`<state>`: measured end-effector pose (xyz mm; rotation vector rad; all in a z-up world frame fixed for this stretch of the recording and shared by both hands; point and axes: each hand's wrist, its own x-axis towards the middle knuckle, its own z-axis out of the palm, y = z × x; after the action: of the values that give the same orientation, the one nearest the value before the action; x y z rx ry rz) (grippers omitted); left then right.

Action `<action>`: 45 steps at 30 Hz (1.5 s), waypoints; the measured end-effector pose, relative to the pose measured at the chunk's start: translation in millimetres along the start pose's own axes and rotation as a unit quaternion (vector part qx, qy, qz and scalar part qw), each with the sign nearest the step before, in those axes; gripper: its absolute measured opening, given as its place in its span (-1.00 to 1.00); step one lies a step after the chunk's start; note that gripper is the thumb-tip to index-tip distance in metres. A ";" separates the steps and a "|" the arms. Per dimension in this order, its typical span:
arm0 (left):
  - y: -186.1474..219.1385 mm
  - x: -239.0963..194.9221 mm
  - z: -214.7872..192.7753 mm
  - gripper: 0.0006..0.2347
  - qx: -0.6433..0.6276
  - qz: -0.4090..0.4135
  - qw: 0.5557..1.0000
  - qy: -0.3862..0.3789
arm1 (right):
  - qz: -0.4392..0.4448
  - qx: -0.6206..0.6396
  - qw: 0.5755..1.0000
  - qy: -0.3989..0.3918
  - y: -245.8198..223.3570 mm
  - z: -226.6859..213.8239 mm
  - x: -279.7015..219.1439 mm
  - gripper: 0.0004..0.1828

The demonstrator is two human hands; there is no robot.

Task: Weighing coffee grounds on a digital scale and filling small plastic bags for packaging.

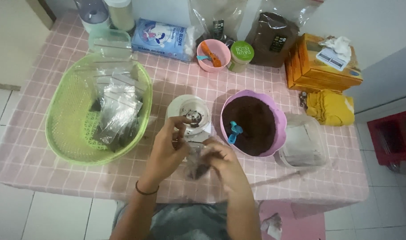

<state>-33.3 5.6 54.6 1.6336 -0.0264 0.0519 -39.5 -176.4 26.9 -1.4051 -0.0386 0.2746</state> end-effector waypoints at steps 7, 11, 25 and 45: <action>12.4 -3.1 2.5 -0.76 0.100 -0.122 0.987 0.029 | 0.076 0.249 0.962 0.079 18.0 6.2 11.0 -0.71; 28.6 -3.3 5.0 -0.93 0.108 -0.179 0.978 0.014 | -0.017 0.232 0.959 0.159 29.3 13.4 12.4 -0.69; -34.0 9.5 10.6 -0.88 -0.370 -0.205 0.903 0.072 | 0.012 0.167 0.974 0.152 -28.5 57.5 6.4 -0.61; 3.5 15.8 6.1 -0.84 -0.009 -0.194 0.981 -0.030 | 0.047 0.337 0.935 0.101 42.8 12.8 21.2 -0.78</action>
<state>-17.5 -0.4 58.5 1.5965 0.2446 -0.2961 -28.6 -153.6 -15.5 -0.7424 0.2718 0.1925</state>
